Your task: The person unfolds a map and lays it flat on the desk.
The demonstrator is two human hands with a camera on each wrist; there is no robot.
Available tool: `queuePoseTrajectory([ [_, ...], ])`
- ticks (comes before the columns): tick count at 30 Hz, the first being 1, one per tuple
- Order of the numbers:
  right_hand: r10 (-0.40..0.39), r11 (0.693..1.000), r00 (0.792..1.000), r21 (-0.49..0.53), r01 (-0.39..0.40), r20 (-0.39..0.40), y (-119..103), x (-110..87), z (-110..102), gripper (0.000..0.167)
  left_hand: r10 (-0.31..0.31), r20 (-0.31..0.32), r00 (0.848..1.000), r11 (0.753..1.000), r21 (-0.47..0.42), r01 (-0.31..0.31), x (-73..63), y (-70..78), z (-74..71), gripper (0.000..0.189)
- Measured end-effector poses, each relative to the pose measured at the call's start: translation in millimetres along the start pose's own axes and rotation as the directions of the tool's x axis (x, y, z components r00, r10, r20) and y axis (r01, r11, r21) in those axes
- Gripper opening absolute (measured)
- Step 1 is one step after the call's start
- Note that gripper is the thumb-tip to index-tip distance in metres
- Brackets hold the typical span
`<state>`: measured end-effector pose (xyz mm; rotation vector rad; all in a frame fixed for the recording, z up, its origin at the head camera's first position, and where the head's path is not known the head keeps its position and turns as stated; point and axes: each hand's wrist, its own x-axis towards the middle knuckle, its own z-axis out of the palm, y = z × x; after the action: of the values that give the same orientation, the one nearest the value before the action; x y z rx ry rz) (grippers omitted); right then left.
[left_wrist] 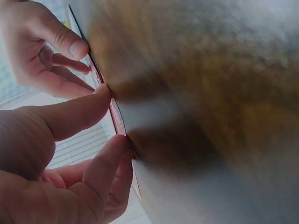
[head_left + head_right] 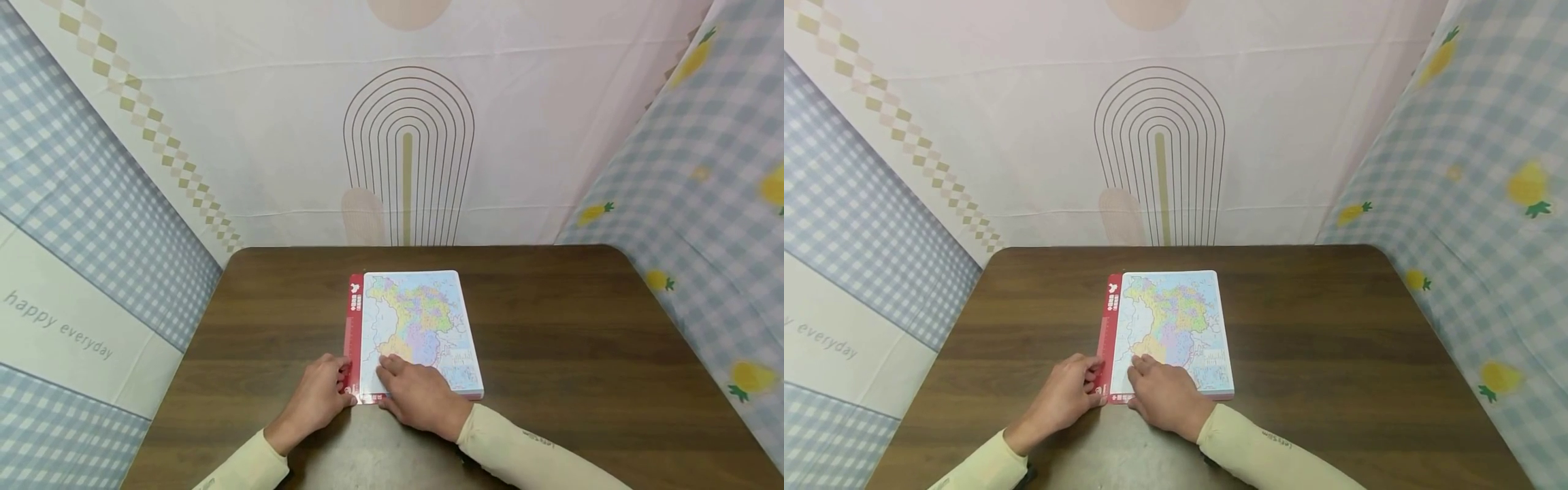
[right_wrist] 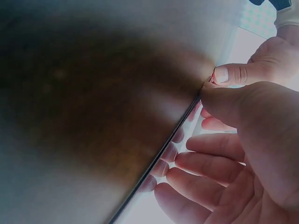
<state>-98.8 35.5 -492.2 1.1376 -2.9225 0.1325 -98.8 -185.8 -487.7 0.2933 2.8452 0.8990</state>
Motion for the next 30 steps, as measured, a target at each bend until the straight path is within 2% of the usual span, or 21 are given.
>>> queuePoseTrajectory([
  [5, -0.078, 0.991, 0.997, -0.114, 0.076, -0.015, 1, -1.8, 1, 0.048, 0.004, 0.003, 1.000, 1.000, 0.022, -0.005, -0.1, -0.1, 1.3, 0.060],
  [9, -0.098, 0.983, 0.995, -0.158, 0.094, -0.019, 0, -3.5, -1, 0.046, 0.019, 0.003, 1.000, 1.000, 0.020, -0.019, -0.5, 0.5, 0.4, 0.059],
  [20, -0.115, 0.974, 0.990, -0.205, 0.096, -0.085, 2, -11.9, -5, 0.048, 0.006, 0.012, 1.000, 1.000, 0.019, -0.006, -1.4, 1.2, -0.7, 0.062],
  [30, -0.097, 0.973, 0.986, -0.219, 0.067, -0.133, 9, -27.7, -4, 0.048, -0.006, 0.025, 1.000, 1.000, 0.004, 0.006, -1.1, 0.0, 0.1, 0.063],
])
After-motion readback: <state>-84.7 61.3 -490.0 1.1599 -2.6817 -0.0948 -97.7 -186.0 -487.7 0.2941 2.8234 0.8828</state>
